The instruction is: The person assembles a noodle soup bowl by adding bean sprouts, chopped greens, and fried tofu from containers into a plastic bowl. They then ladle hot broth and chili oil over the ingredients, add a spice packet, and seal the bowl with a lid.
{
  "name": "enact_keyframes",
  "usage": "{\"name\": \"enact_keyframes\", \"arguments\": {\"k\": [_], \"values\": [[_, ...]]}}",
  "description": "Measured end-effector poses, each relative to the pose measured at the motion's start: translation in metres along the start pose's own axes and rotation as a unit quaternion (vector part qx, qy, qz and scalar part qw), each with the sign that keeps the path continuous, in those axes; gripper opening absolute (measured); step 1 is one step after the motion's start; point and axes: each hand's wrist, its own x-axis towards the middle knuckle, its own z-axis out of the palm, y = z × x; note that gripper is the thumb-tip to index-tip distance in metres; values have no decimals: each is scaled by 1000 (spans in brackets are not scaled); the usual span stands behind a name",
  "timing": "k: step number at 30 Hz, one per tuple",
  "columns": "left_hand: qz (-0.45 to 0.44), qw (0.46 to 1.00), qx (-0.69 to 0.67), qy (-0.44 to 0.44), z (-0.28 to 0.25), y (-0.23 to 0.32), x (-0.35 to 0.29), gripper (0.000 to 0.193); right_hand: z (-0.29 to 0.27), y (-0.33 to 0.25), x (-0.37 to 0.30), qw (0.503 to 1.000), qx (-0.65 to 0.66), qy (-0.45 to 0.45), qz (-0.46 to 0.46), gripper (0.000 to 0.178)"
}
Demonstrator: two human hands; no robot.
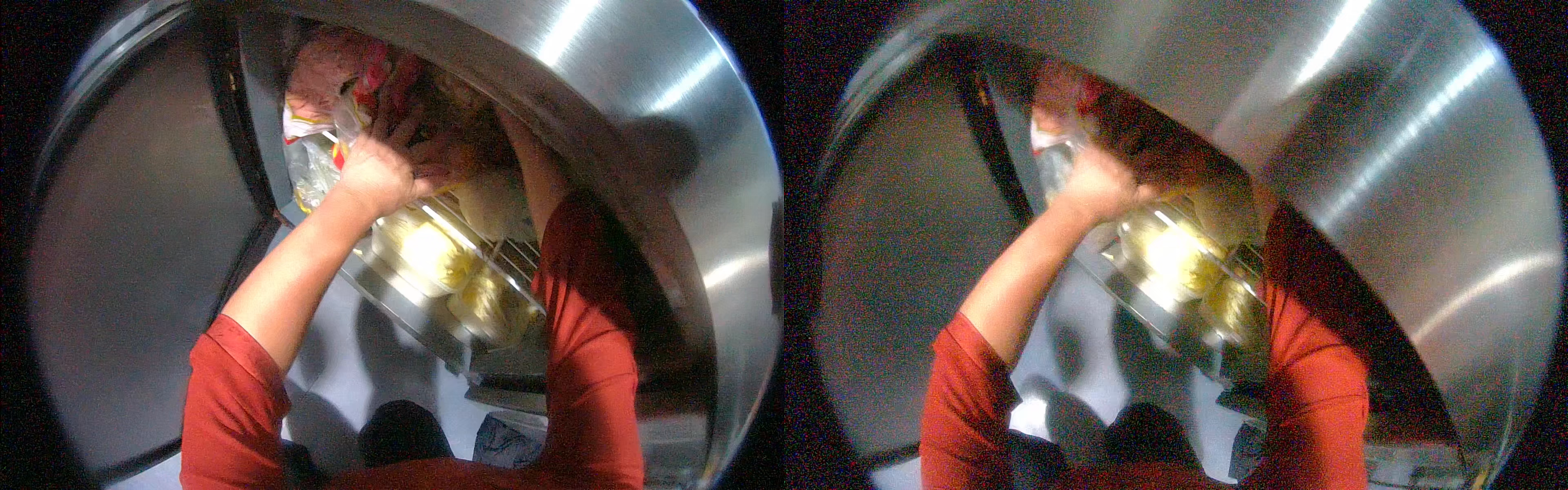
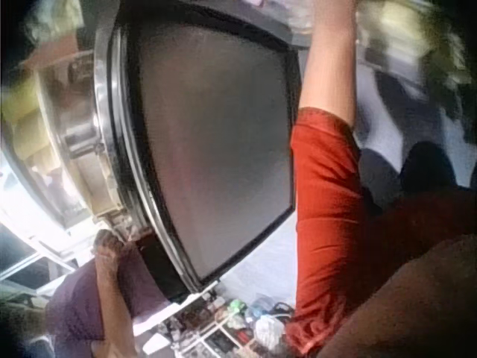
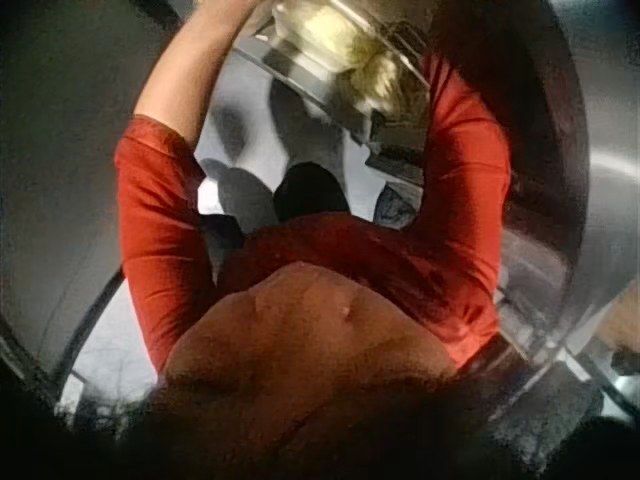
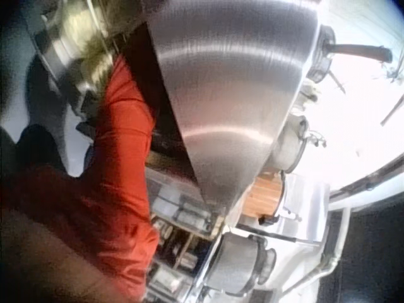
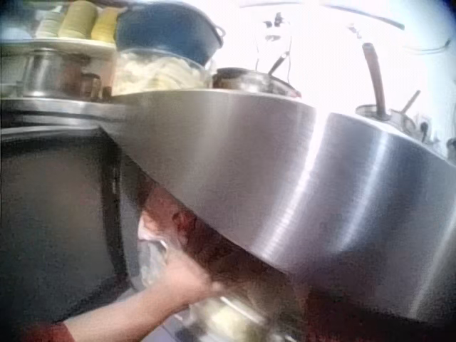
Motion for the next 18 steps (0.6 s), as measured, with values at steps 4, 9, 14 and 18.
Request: {"name": "enact_keyframes", "arguments": {"k": [4, 9, 14, 18], "values": [[-104, 977, 10, -185, 4, 6, -1, 59, -16, 18, 9, 995, -77, -21, 54, 35], [-61, 995, -34, 68, 14, 3, -9, 55, -15, 35, 16, 990, -109, -24, 85, 36], [-73, 997, -39, -5, 15, 4, -11, 56, -22, 41, 19, 993, -81, 7, 81, 38], [-93, 990, -36, -101, -1, 7, -6, 58, -43, 31, 17, 995, -14, 61, 75, 40]]}}
